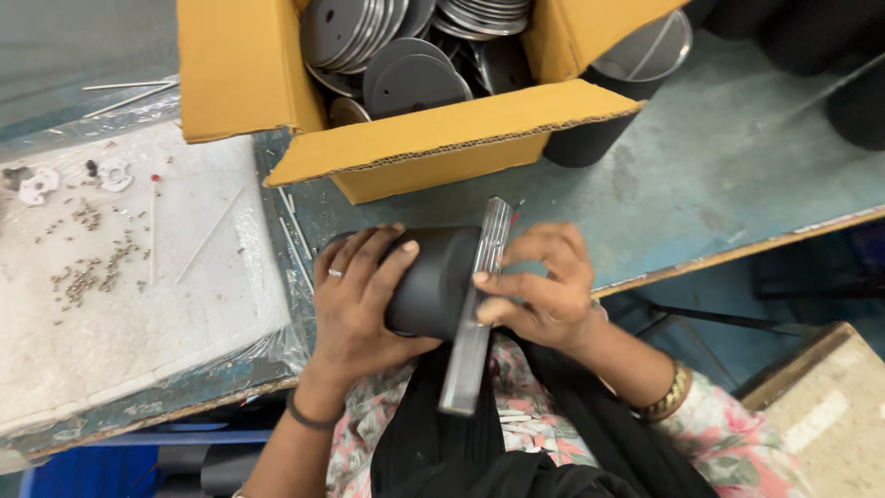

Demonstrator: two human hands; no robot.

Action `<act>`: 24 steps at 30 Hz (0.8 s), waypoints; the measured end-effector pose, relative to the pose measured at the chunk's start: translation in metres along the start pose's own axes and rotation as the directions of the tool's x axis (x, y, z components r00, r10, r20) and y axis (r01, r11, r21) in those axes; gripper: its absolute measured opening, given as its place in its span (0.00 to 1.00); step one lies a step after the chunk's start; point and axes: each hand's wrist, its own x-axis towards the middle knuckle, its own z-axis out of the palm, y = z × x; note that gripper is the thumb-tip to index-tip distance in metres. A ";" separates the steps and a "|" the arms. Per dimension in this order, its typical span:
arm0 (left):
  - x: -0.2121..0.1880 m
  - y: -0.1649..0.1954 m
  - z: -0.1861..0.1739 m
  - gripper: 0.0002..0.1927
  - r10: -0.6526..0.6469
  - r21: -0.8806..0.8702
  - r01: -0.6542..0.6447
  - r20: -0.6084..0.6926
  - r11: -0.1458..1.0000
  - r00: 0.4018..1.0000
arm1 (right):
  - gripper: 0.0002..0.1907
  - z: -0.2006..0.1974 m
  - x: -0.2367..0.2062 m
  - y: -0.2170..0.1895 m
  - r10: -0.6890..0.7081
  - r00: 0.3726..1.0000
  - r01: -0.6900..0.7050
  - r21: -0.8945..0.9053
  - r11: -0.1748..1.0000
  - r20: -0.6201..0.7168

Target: The person assembles cylindrical components by inserting a circular metal disc into a black cylinder, then securing it with a clear plastic strip. The person repeats this process for multiple units, placing finished items into a blue bin.

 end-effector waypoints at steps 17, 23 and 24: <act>0.000 0.007 0.010 0.48 -0.062 0.108 0.065 -0.032 0.992 0.998 | 0.24 0.015 0.009 0.025 0.034 0.996 -0.043 0.122 0.992 0.080; -0.004 0.030 0.020 0.43 -0.067 0.206 0.081 -0.072 0.975 0.995 | 0.17 0.000 -0.008 -0.004 0.418 0.892 -0.429 0.030 0.903 0.175; -0.004 0.032 0.022 0.42 -0.054 0.209 0.066 -0.065 0.976 0.996 | 0.17 -0.002 -0.010 -0.006 0.466 0.861 -0.484 0.052 0.873 0.202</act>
